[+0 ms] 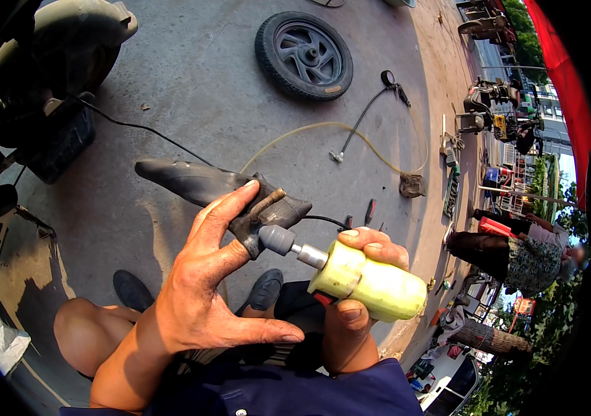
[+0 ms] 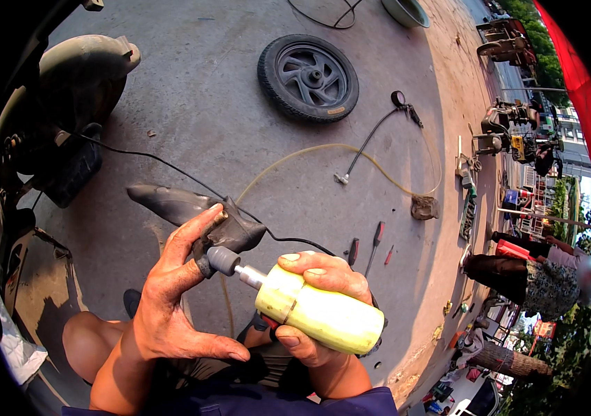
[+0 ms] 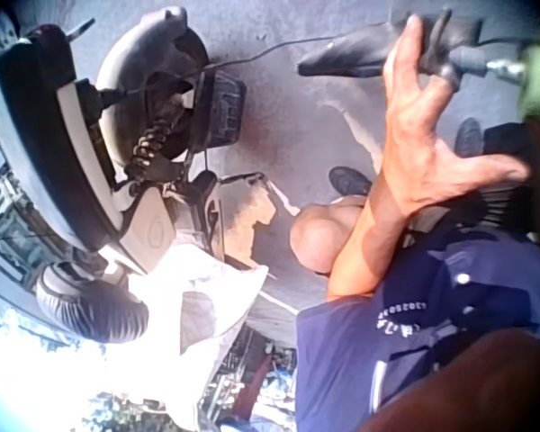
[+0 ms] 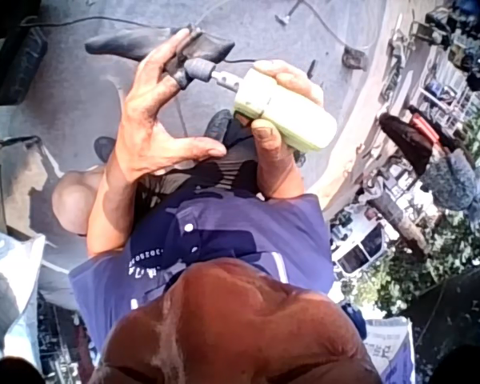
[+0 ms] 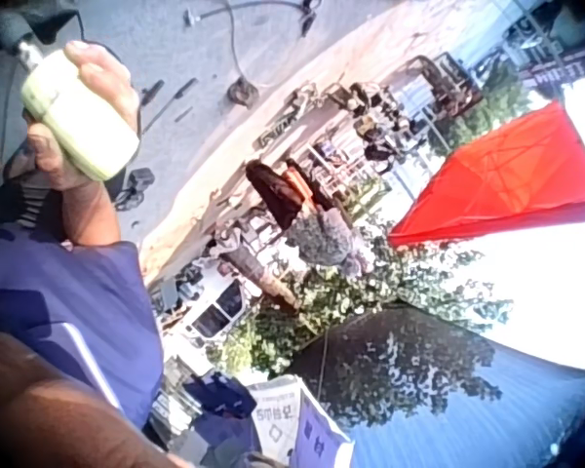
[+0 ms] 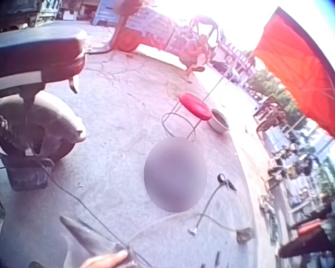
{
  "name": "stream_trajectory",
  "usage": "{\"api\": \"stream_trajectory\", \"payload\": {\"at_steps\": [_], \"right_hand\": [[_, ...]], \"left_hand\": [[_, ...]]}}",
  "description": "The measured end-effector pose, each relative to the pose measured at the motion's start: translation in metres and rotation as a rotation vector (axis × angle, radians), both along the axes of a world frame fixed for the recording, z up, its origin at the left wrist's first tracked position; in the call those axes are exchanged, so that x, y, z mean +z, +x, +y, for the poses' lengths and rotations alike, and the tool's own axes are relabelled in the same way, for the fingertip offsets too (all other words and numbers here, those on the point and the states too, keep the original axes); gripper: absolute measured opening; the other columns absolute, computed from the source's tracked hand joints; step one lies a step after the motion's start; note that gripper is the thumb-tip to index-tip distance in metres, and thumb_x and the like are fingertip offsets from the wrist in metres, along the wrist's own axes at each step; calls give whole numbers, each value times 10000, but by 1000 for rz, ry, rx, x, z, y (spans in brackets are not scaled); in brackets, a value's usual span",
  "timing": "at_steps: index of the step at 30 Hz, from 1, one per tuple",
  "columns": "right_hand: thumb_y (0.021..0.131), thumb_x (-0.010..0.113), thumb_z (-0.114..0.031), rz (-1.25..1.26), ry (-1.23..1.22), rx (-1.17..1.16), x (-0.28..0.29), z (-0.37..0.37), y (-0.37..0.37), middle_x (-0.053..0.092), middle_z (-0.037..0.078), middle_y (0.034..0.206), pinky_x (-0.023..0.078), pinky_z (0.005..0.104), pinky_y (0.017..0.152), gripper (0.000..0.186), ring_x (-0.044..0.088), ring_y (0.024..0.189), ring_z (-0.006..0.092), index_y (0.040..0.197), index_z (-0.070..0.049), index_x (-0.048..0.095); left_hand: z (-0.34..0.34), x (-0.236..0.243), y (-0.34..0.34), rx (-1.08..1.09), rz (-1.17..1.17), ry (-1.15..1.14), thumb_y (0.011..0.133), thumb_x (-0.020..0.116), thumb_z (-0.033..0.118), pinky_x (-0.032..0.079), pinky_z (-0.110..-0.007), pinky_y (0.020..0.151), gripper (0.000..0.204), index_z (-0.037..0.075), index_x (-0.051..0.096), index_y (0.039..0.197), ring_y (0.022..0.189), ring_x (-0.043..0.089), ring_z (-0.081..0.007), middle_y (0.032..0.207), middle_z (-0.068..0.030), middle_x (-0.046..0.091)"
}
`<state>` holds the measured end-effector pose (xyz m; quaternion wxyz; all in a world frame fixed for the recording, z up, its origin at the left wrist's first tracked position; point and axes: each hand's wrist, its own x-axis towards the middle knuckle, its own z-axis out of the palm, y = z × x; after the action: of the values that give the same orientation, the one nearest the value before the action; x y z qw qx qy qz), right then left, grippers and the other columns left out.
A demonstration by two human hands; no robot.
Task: The person uses a rotary tool to grind the inner surface of a motorcycle inner tube, then applies a liquid from a small bottle and places a patch over the treated area. The person handles the inner tube, rotary tool, bottle, and patch during the repair.
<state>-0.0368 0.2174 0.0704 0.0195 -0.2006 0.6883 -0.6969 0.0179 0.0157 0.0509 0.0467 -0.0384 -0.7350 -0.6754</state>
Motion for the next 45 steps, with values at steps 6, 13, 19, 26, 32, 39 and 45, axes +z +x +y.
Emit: {"api": "stream_trajectory", "payload": {"at_steps": [6,13,19,26,32,39,45], "right_hand": [[705,849,-465,-18,-51,-43,-2,0,-2,606,169,1133,417,350,978,742,558,1099,249,1228,-46,529],[708,834,-485,-24,-37,-125,0,-5,-2,602,178,1117,421,360,971,729,559,1093,252,1205,-47,530],[739,841,-401,22,-60,57,-4,-2,0,605,181,1134,463,379,954,674,573,1109,262,1214,-50,515],[784,828,-334,12,-14,0,-2,-3,-1,584,190,1175,506,389,911,620,600,1045,261,1222,-57,488],[735,827,-461,-28,-42,-85,-3,-7,-2,585,162,1160,417,367,990,717,553,1107,248,1232,-53,512],[743,820,-441,29,-66,-77,-3,-3,-3,584,181,1161,417,370,1005,706,540,1131,263,1243,-45,520],[750,804,-460,101,-42,-87,0,2,-6,583,198,1165,425,359,971,718,545,1104,268,1235,-13,519]], "left_hand": [[1,-3,1,-3,-11,80,532,955,428,303,-494,1123,924,-16,619,1270,1368,376,-423,1471,-280,381],[1,-5,2,-16,-19,141,526,964,411,291,-494,1132,923,-44,619,1252,1388,355,-422,1473,-293,370],[6,-15,3,-44,8,416,534,973,366,254,-477,1154,935,-69,596,1271,1418,321,-389,1506,-272,330],[4,-14,3,-103,-91,552,547,970,353,192,-461,1176,974,-80,556,1315,1442,282,-340,1520,-239,322],[6,-18,3,-151,-150,712,568,957,375,158,-449,1186,980,-84,542,1328,1447,271,-329,1541,-222,297],[8,-20,4,-185,-138,768,587,947,387,176,-421,1181,1006,-90,507,1356,1433,294,-301,1526,-214,320],[9,-16,4,-80,-144,665,575,954,396,182,-422,1178,1039,-85,491,1371,1432,296,-303,1523,-215,320]]}}
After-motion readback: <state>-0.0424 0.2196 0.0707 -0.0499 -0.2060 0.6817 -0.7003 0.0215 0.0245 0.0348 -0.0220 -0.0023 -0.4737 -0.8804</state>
